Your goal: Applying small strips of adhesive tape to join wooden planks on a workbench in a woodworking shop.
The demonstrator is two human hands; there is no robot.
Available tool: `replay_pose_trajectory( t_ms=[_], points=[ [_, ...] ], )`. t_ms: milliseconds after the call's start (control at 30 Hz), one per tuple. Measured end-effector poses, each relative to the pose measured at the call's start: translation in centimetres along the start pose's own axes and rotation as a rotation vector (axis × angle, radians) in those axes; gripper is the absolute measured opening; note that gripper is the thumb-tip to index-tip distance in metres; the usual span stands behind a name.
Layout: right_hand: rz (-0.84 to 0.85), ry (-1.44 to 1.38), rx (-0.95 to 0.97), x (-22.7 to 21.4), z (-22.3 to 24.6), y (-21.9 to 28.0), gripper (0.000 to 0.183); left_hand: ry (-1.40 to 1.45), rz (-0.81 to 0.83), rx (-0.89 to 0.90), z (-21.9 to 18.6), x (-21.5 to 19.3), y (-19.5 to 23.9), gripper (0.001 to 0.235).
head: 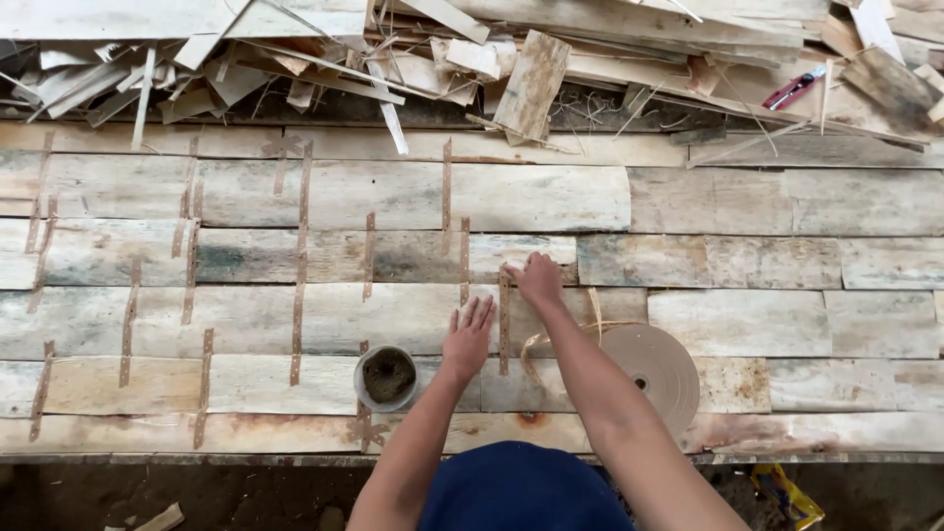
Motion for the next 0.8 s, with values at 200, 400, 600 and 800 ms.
replay_pose_trajectory(
  t_ms=[200, 400, 600, 800],
  points=[
    [0.082, 0.015, 0.054, 2.0, -1.2, -1.1, 0.043, 0.018, 0.022, -0.005, -0.1, -0.5, 0.2, 0.069],
    [0.068, 0.055, 0.095, 2.4, -1.1, -2.2, 0.045, 0.044, 0.035, -0.005, -0.4, -1.4, 0.7, 0.067],
    [0.165, 0.099, 0.057, -0.3, 0.6, -0.5, 0.057, 0.024, 0.031, -0.008, -0.4, -1.2, 0.7, 0.067],
    [0.160, 0.099, 0.119, -0.4, 1.4, -1.1, 0.063, 0.025, 0.040, -0.006, -0.4, -1.5, 0.8, 0.068]
  ],
)
Point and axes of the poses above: each hand's wrist, its own y-axis away from the middle knuckle, its own x-axis out of the palm, z = x × y, the point moved 1 cm from there along -y, towards the middle knuckle, and after that the axes turned 7 degrees about y, right-handed, at the moved point
